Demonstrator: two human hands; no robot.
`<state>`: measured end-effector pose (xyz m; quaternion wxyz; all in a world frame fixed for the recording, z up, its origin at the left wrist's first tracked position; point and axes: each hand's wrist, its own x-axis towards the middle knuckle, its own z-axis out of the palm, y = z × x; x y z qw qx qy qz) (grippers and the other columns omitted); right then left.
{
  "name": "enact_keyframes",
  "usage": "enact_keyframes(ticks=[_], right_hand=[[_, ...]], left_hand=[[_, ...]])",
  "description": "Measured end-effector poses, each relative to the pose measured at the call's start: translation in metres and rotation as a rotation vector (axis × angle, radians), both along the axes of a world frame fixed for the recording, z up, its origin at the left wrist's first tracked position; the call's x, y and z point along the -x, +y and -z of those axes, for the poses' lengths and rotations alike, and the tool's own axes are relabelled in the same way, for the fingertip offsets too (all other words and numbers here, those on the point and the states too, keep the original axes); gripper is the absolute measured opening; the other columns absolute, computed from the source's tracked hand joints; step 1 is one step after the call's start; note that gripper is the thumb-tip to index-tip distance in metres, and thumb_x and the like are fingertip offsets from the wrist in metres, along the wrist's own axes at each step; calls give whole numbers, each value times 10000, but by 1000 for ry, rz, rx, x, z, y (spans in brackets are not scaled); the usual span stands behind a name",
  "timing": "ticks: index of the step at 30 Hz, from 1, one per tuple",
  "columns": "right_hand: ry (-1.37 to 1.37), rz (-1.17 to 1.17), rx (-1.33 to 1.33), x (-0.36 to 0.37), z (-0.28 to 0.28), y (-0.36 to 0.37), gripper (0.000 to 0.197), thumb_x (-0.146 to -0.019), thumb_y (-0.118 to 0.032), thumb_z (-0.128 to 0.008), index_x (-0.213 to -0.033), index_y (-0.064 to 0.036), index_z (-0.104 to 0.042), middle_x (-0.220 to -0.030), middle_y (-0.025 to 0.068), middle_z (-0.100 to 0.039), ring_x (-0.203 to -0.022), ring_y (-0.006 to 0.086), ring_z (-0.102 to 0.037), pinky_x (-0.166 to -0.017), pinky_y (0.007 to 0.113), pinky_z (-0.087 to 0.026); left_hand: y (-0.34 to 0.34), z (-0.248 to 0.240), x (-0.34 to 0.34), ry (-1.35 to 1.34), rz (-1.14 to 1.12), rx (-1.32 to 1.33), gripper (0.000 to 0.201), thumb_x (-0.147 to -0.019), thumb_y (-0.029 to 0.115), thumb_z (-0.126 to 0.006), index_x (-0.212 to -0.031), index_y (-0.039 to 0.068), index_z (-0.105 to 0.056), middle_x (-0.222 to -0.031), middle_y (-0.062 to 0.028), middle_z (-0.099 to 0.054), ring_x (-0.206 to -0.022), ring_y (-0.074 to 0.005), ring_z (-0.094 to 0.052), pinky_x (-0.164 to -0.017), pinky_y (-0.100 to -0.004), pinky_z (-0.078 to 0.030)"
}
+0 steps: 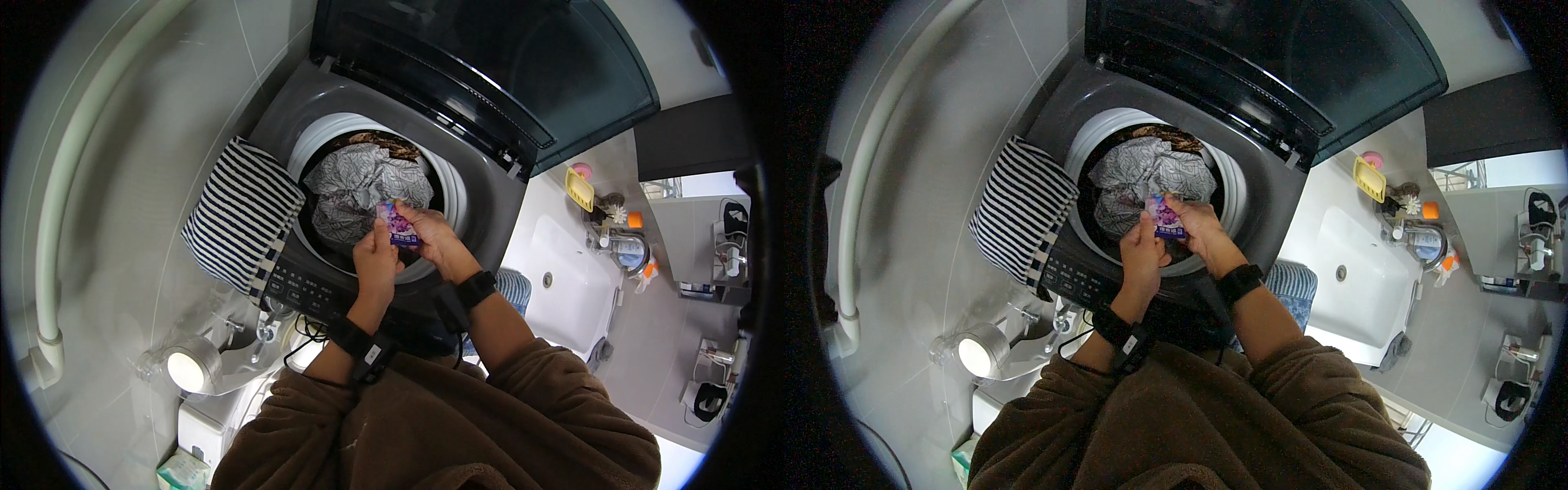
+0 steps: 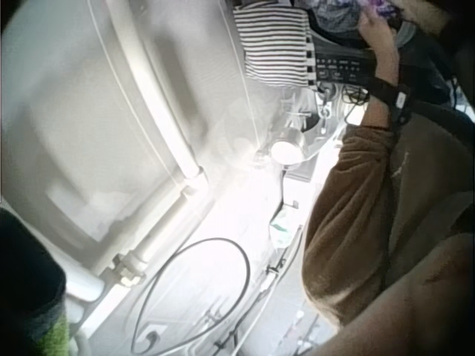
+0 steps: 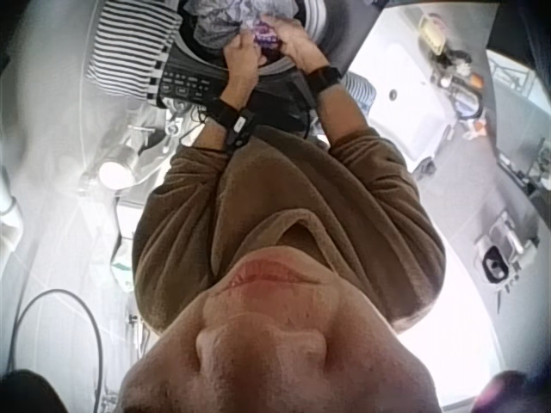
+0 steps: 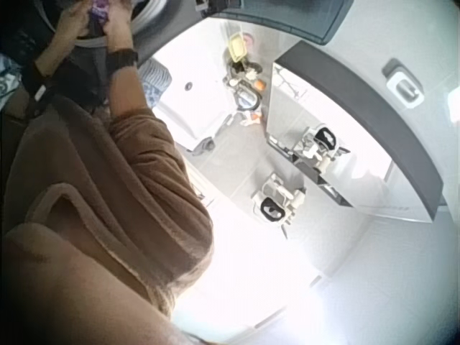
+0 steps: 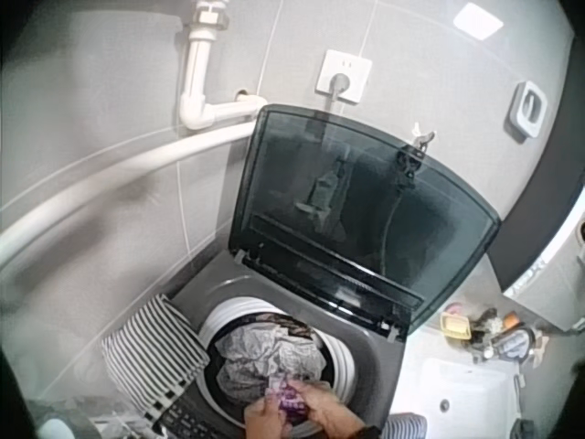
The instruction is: The person pours liquid detergent into a top-loading washing machine containing clothes, then adds two sachets of laundry detergent. They close the lid and press buttons on the control panel to start the wash cycle.
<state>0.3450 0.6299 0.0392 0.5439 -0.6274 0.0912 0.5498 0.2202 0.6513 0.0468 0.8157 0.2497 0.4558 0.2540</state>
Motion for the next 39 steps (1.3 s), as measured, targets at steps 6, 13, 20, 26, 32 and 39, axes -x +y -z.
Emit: enact_keyframes(ticks=[6,13,20,26,32,39], right_hand=[[53,-35,-38,4,-16,-3,343,-847,-359,-697,-939,-37,-625,-688,13,-593,-499,95,-487,-421,246,-358],[-124,-222,9,23,-28,-18,368,-771,-278,-787,-949,-9,-610,-644,-15,-513,-447,55,-346,-389,230,-240],[-119,-125,28,12,-7,-17,294,-785,-182,-773,-906,23,-600,-596,1,-508,-417,86,-363,-377,256,-256],[-142,-72,50,8,-5,-14,276,-793,-165,-761,-895,38,-606,-570,18,-508,-411,100,-381,-377,262,-273],[-188,-12,29,8,-4,-10,237,-805,-161,-746,-864,33,-623,-558,14,-506,-412,95,-383,-377,257,-273],[-236,-25,-32,2,-13,-11,213,-827,-202,-730,-859,-9,-645,-568,-15,-511,-395,74,-357,-367,233,-262]], left_hand=[[-7,-4,-9,89,31,-82,470,-948,441,-518,-657,74,-483,-536,9,-445,-425,-81,-372,-390,-255,-285],[1,11,-4,153,-2,-107,594,-955,476,-473,-575,20,-491,-509,-19,-474,-416,-107,-452,-363,-270,-334],[-4,14,-4,143,53,-104,562,-965,399,-481,-544,27,-464,-479,-35,-461,-377,-129,-447,-350,-277,-350],[-8,9,-4,133,66,-97,525,-974,338,-473,-535,53,-424,-466,-19,-421,-363,-124,-394,-356,-285,-321],[-12,4,-5,100,39,-126,534,-966,346,-503,-518,97,-356,-476,2,-381,-377,-109,-318,-369,-294,-267],[-1,-5,0,173,89,-70,511,-966,415,-480,-595,64,-462,-500,8,-407,-407,-90,-354,-377,-284,-279]])
